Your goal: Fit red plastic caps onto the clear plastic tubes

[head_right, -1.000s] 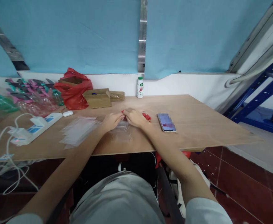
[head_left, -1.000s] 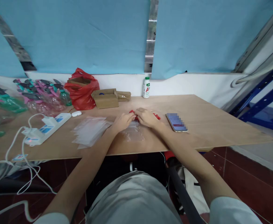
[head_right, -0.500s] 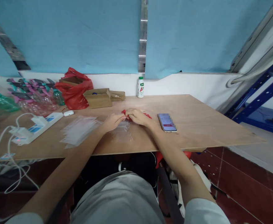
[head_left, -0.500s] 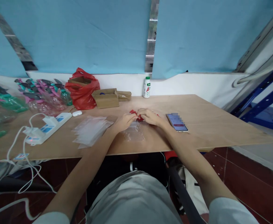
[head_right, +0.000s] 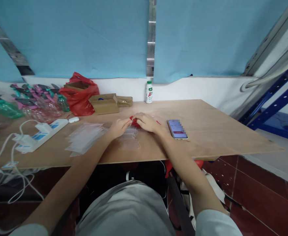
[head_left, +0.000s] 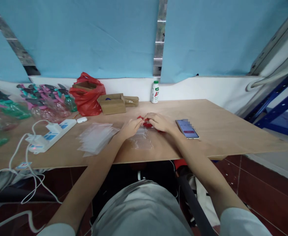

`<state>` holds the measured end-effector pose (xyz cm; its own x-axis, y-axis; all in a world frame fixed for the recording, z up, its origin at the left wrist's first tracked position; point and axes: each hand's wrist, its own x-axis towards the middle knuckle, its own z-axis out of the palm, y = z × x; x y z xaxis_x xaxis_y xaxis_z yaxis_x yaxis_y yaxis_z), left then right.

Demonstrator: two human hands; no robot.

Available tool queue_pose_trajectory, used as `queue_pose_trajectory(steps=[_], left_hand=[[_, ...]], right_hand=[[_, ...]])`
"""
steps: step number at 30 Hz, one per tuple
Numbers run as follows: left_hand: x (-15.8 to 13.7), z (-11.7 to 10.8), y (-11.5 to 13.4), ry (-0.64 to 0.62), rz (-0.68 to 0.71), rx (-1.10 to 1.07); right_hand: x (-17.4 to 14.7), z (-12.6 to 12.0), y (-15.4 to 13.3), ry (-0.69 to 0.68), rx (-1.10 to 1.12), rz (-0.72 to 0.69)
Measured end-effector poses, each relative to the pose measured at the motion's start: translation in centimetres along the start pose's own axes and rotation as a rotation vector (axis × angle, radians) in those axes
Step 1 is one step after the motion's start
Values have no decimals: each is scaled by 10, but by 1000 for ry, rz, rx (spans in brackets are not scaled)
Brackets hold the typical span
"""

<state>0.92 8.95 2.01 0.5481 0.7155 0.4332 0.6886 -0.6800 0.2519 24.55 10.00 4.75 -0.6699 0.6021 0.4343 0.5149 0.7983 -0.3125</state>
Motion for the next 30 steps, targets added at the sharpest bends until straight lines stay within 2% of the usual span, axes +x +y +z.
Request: queue_pose_trajectory(steps=[8,16,22,30], left_hand=[[-5,-1,-3,98,-168,65],[-5,-1,2,77,-178,64],[-5,2,2,26,-95,54],[-3,6,-2,37,-101,8]], right_hand=[[-4,5,-2,73,-44,-3],[0,13,-13,58,-263,146],[0,15,-12,63,-292,107],[1,16,-14,136,-411,25]])
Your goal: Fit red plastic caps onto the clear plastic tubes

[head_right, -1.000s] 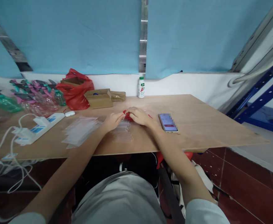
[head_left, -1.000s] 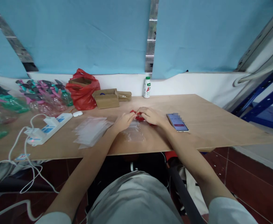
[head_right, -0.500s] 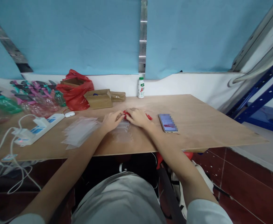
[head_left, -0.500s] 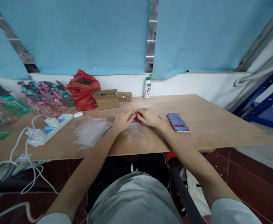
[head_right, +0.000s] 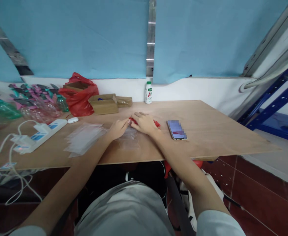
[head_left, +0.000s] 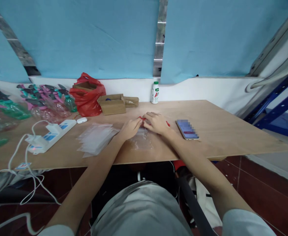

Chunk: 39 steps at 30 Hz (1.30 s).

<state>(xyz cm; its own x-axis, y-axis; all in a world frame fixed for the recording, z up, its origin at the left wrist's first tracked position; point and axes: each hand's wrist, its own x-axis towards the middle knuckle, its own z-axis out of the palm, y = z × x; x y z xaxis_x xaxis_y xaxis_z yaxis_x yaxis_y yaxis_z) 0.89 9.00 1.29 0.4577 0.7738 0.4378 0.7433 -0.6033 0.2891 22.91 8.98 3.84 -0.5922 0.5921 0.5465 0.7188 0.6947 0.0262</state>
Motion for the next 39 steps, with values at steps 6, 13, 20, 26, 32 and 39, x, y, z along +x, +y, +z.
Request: queue_pose_trajectory(steps=[6,13,20,26,32,39], left_hand=[[2,3,-3,-34,24,67],[3,4,-2,-42,20,51],[4,4,-3,-31,43,23],[2,-2,0,-5,40,-26],[2,-3,-2,44,93,-142],[5,-3,4,90,137,-205]], right_hand=[[3,3,-5,-42,-31,40],[4,4,-8,-64,-52,65],[6,4,-11,-69,-34,124],[2,-1,-1,-24,193,79],[2,-1,6,2,757,96],[0,1,8,-99,1272,204]])
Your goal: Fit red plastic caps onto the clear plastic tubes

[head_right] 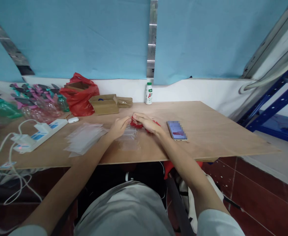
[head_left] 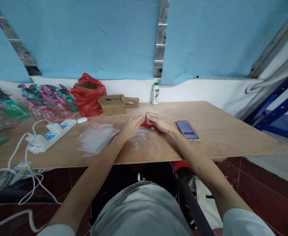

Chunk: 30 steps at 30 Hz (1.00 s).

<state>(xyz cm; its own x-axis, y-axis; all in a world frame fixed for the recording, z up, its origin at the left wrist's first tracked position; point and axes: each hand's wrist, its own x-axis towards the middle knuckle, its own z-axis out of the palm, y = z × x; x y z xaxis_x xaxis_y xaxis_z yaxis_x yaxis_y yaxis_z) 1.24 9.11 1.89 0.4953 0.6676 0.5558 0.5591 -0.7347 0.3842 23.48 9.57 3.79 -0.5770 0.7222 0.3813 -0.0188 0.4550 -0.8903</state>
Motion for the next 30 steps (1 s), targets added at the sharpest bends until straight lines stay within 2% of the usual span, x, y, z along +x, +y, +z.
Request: queue_pose_trajectory(steps=[3,5,10,12,15,18,23,30], left_hand=[[0,-1,3,-10,18,-20],[-2,-4,3,1,-32,30],[-5,-11,0,35,-148,152],[-5,-12,1,24,-175,191],[-4,-10,4,-16,-199,241],[-3,-7,4,-60,-190,227],[-4,-4,-5,-98,-203,225],[-6,-3,-10,-133,-190,221]], right_hand=[[1,-2,3,-16,23,19],[2,-8,2,44,-78,19],[1,-40,-6,424,-420,-76],[-1,-54,-5,532,-532,-63],[-5,-68,2,604,-709,-10],[-7,-72,8,582,-822,3],[-7,-70,9,442,-903,1],[-8,-73,5,315,-924,-9]])
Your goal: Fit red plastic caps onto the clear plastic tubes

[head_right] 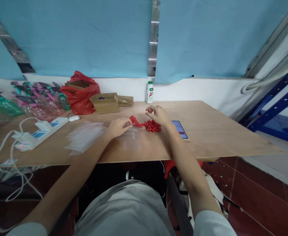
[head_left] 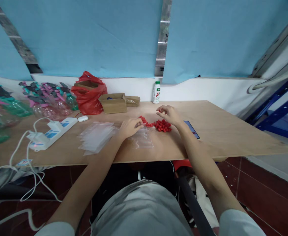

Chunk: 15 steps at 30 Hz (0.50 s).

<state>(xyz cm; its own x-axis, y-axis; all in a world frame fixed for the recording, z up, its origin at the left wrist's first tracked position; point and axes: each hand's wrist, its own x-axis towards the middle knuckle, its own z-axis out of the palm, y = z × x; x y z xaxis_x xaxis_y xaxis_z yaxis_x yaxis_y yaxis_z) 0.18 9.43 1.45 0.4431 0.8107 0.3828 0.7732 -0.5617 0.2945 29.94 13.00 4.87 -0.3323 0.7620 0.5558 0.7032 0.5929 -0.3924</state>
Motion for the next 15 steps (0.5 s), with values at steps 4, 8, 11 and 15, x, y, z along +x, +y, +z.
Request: queue_pose_trajectory(steps=[4,8,11,15], left_hand=[[0,-1,1,-33,34,-45],[1,-1,0,-46,57,-59],[1,0,-1,-62,75,-82],[1,0,0,-54,102,-88]], right_hand=[[0,-4,7,34,98,55],[-1,-6,14,-7,159,134],[-1,-8,20,-46,129,127],[-3,-11,27,-90,82,158]])
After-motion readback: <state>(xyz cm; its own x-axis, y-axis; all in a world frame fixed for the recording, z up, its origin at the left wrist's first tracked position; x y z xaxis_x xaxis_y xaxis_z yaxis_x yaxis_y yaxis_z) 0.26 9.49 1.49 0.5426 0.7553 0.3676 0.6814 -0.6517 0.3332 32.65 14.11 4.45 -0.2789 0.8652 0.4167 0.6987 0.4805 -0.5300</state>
